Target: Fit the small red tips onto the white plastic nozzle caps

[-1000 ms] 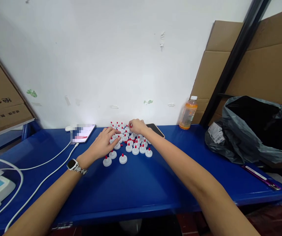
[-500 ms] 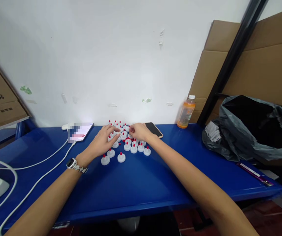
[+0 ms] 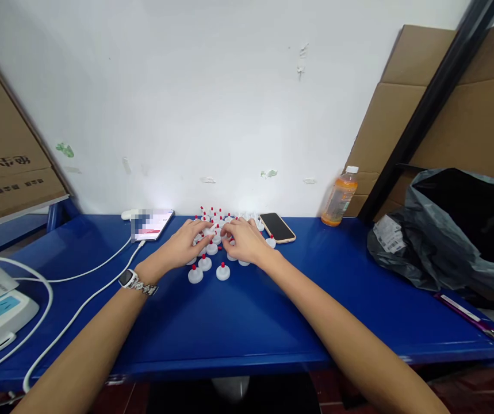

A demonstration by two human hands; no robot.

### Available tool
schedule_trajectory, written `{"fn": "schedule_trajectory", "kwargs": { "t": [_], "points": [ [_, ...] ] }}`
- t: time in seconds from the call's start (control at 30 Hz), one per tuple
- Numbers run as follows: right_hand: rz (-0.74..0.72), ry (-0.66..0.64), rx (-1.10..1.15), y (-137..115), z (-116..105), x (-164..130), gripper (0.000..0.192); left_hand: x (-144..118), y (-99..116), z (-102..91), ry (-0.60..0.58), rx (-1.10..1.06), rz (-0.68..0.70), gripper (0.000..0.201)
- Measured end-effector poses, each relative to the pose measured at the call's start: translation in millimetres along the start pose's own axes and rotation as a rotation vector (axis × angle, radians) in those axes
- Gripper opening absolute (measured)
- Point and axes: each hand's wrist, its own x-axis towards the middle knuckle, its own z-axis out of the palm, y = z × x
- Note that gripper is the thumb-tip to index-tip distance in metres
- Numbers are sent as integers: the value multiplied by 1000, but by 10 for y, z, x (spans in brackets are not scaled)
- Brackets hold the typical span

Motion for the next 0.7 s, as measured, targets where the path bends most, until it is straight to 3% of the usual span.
{"fn": "schedule_trajectory", "kwargs": {
  "t": [0.13, 0.3, 0.4, 0.57, 0.7],
  "points": [
    [-60, -168, -276, 18, 105, 44, 18, -16, -31, -30, 15, 24, -4, 42],
    [-63, -187, -265, 11, 141, 90, 14, -16, -26, -19, 15, 18, 0, 43],
    [13, -62, -24, 38, 72, 66, 13, -15, 1, -6, 14, 17, 6, 41],
    [250, 153, 731, 105, -20, -11, 24, -1, 93, 22, -1, -4, 30, 41],
    [275, 186, 979, 91, 5, -63, 32, 2, 172, 21, -5, -21, 85, 41]
  ]
}}
